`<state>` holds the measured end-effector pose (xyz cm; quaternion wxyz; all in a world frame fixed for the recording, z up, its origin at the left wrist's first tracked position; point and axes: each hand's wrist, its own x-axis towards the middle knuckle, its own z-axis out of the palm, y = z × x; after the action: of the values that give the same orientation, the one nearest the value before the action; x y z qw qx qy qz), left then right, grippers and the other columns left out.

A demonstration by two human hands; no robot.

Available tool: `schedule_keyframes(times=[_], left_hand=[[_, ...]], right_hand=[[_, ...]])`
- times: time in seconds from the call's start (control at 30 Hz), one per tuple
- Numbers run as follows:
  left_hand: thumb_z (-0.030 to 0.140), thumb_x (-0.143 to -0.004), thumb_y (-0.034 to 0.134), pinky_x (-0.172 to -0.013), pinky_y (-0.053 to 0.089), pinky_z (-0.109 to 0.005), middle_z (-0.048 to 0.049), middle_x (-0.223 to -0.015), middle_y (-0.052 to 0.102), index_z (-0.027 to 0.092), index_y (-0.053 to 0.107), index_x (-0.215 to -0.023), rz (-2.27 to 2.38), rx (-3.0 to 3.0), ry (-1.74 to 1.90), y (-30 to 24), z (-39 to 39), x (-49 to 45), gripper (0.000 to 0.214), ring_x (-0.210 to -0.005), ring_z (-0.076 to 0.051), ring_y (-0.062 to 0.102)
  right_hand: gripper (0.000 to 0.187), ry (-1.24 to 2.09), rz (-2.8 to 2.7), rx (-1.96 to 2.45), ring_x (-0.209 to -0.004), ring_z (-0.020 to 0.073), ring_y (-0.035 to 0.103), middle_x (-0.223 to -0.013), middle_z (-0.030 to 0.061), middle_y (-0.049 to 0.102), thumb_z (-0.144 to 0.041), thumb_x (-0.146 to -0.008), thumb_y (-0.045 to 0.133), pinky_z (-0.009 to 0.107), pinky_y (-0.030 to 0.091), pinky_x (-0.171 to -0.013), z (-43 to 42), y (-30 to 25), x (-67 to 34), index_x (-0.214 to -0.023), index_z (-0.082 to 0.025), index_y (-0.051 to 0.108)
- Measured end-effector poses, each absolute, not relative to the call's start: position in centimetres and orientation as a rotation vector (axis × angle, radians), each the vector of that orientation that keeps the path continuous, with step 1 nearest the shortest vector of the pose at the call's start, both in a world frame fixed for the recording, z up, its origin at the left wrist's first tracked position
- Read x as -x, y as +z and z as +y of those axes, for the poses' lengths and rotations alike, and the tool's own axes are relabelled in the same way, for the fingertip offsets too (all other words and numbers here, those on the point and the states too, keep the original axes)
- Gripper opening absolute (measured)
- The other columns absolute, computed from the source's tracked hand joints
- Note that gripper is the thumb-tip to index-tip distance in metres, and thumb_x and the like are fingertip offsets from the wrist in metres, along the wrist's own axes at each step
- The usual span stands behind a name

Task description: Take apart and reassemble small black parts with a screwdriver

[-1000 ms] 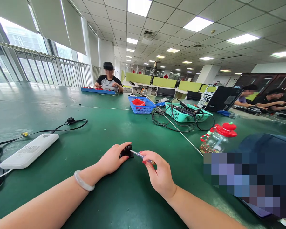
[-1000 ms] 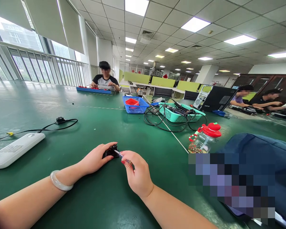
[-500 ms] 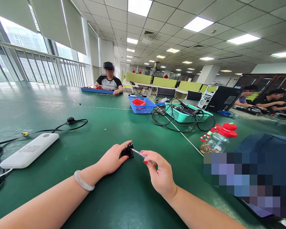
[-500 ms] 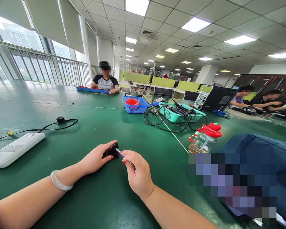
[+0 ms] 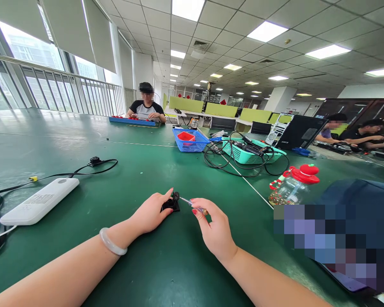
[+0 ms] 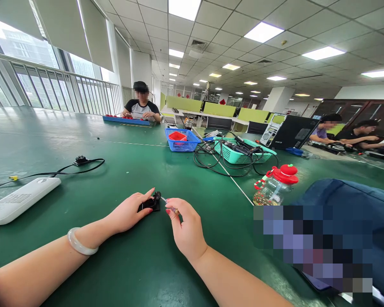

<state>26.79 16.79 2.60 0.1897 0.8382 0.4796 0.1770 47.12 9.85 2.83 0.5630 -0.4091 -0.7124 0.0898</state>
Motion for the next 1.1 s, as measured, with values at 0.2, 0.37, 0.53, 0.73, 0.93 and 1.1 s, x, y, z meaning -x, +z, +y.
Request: schedule_keyframes(times=[0.2,0.37,0.53,0.73,0.93,1.1], left_hand=[[0.034,-0.087,0.05,-0.103,0.041,-0.041,-0.0084,-0.126,0.064,0.018,0.029,-0.148,1.3,-2.352,0.498,2.6,16.9,-26.9,0.067,-0.117,-0.027,0.052],[0.032,-0.083,0.058,-0.103,0.043,-0.039,-0.0088,-0.118,0.067,0.02,0.051,-0.136,1.309,-2.391,0.512,2.7,16.9,-26.9,0.054,-0.117,-0.026,0.054],[0.032,-0.083,0.059,-0.095,0.048,-0.038,-0.0079,-0.109,0.069,0.025,0.058,-0.128,1.341,-2.386,0.517,3.1,16.5,-26.9,0.045,-0.106,-0.025,0.061],[0.031,-0.083,0.058,-0.095,0.048,-0.036,-0.0071,-0.106,0.07,0.026,0.058,-0.127,1.312,-2.402,0.505,3.2,16.6,-26.9,0.045,-0.103,-0.024,0.063],[0.036,-0.079,0.065,-0.094,0.049,-0.038,-0.0085,-0.107,0.068,0.027,0.057,-0.13,1.386,-2.354,0.476,3.1,16.8,-26.8,0.052,-0.102,-0.026,0.063],[0.036,-0.077,0.067,-0.095,0.048,-0.037,-0.0084,-0.109,0.068,0.027,0.056,-0.131,1.398,-2.341,0.463,3.2,16.7,-26.9,0.055,-0.104,-0.026,0.062]], right_hand=[[0.013,0.247,-1.64,1.073,-0.085,0.0162,0.068,-0.099,0.004,0.071,-0.02,-0.092,0.052,0.028,0.056,-0.077,10.0,2.8,-47.3,-0.1,-0.023,0.063],[0.014,0.291,-1.67,1.028,-0.088,0.0162,0.067,-0.1,0.0036,0.071,-0.02,-0.093,0.052,0.028,0.055,-0.078,9.8,2.7,-47.3,-0.102,-0.023,0.061],[0.012,0.346,-1.658,1.044,-0.091,0.0169,0.067,-0.101,0.0041,0.071,-0.023,-0.093,0.051,0.029,0.054,-0.081,10.0,2.4,-47.4,-0.101,-0.024,0.061],[0.012,0.484,-1.641,1.145,-0.09,0.0193,0.067,-0.1,0.0049,0.072,-0.032,-0.092,0.054,0.032,0.054,-0.079,10.5,2.4,-47.4,-0.094,-0.023,0.062],[0.014,0.588,-1.581,1.177,-0.094,0.0209,0.067,-0.101,0.0053,0.071,-0.036,-0.089,0.057,0.034,0.053,-0.083,10.8,2.3,-47.6,-0.09,-0.023,0.061],[0.015,0.562,-1.497,1.149,-0.094,0.0193,0.065,-0.102,0.0057,0.069,-0.036,-0.093,0.052,0.032,0.052,-0.081,10.7,2.1,-47.7,-0.098,-0.023,0.059]])
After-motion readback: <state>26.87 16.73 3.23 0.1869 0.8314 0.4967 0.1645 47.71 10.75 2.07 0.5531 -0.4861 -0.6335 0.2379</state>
